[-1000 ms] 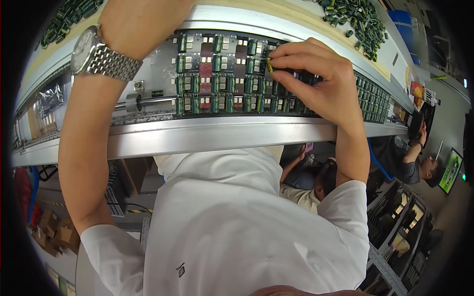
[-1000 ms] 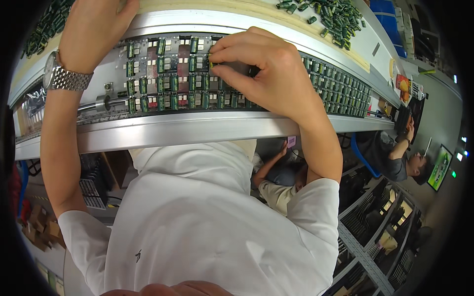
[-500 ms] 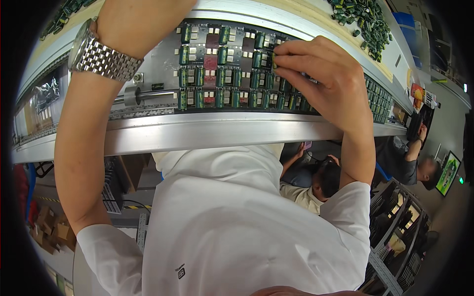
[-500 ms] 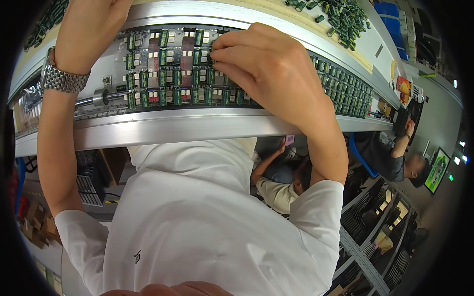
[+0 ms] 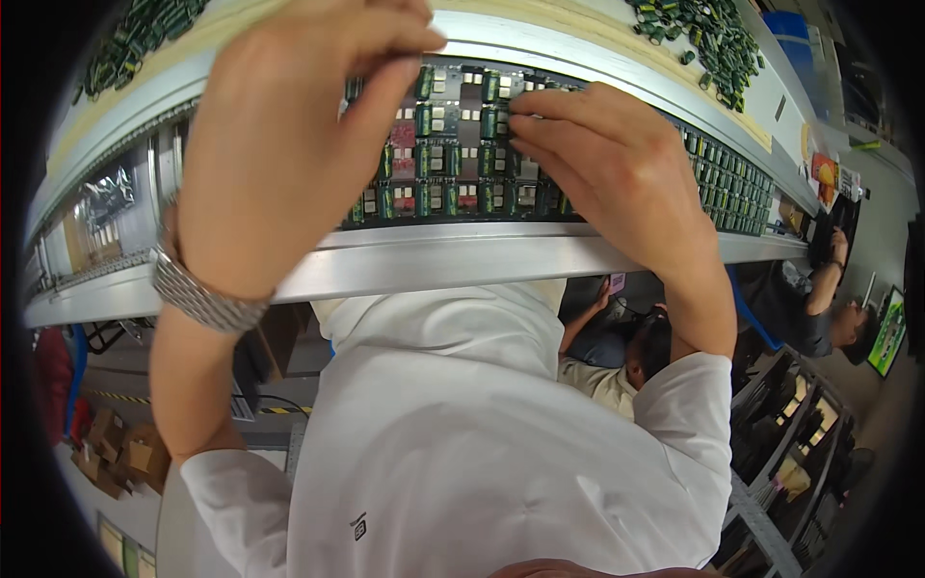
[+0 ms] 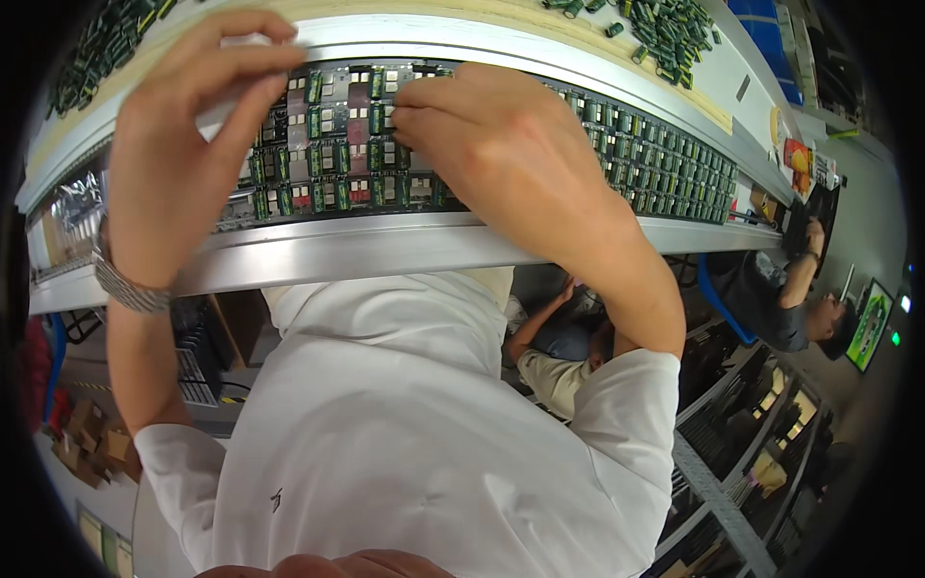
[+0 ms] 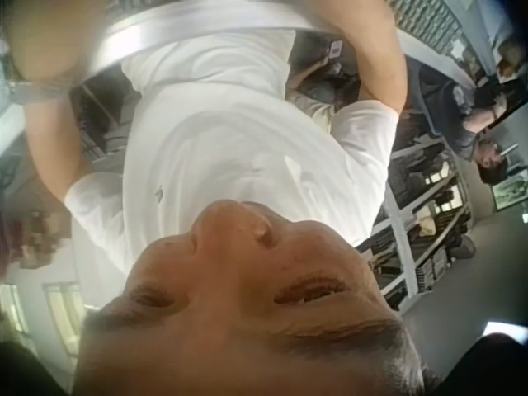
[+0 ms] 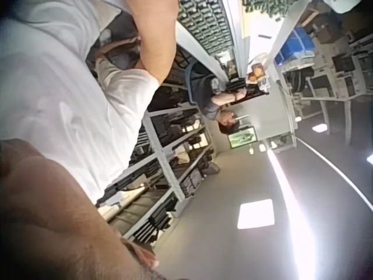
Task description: The person inserts electrical components into slots on circuit boards by hand and slides the board panels along the assembly line rail.
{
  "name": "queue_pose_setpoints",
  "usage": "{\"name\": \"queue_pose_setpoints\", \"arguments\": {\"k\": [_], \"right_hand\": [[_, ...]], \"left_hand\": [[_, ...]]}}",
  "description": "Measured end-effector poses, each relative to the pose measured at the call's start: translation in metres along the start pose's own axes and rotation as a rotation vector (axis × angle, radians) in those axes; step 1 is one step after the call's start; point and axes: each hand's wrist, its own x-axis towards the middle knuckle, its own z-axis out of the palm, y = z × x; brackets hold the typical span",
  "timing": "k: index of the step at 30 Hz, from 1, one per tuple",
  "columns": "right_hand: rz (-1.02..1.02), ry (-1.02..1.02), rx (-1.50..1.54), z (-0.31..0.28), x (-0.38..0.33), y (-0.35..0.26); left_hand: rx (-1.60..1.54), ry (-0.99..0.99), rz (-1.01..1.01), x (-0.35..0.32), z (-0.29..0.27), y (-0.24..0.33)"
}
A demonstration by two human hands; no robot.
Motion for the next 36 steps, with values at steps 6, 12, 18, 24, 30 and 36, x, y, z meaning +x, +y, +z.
{"name": "queue_pose_setpoints", "arguments": {"k": [6,12,18,24,30,36], "right_hand": [[0.014,0.111,0.187,-0.012,0.002,0.018],[0.426,0.094,-0.250,-0.062,-0.008,0.063],[0.378,0.206,-0.240,-0.048,-0.014,0.081],[0.396,0.168,-0.145,-0.045,-0.019,0.093],[0.232,0.215,-0.181,-0.046,-0.025,0.095],[0.341,0.247,0.063,-0.051,-0.016,0.076]], "left_hand": [[0.118,-0.007,0.013,-0.018,0.010,0.022],[0.174,-0.064,-0.091,-0.020,0.019,0.022],[0.186,-0.054,-0.126,-0.022,0.021,0.023],[0.071,0.001,-0.105,-0.025,0.024,0.014],[0.245,-0.019,-0.016,-0.023,0.028,0.019],[0.323,-0.039,0.014,-0.021,0.027,0.022]]}}
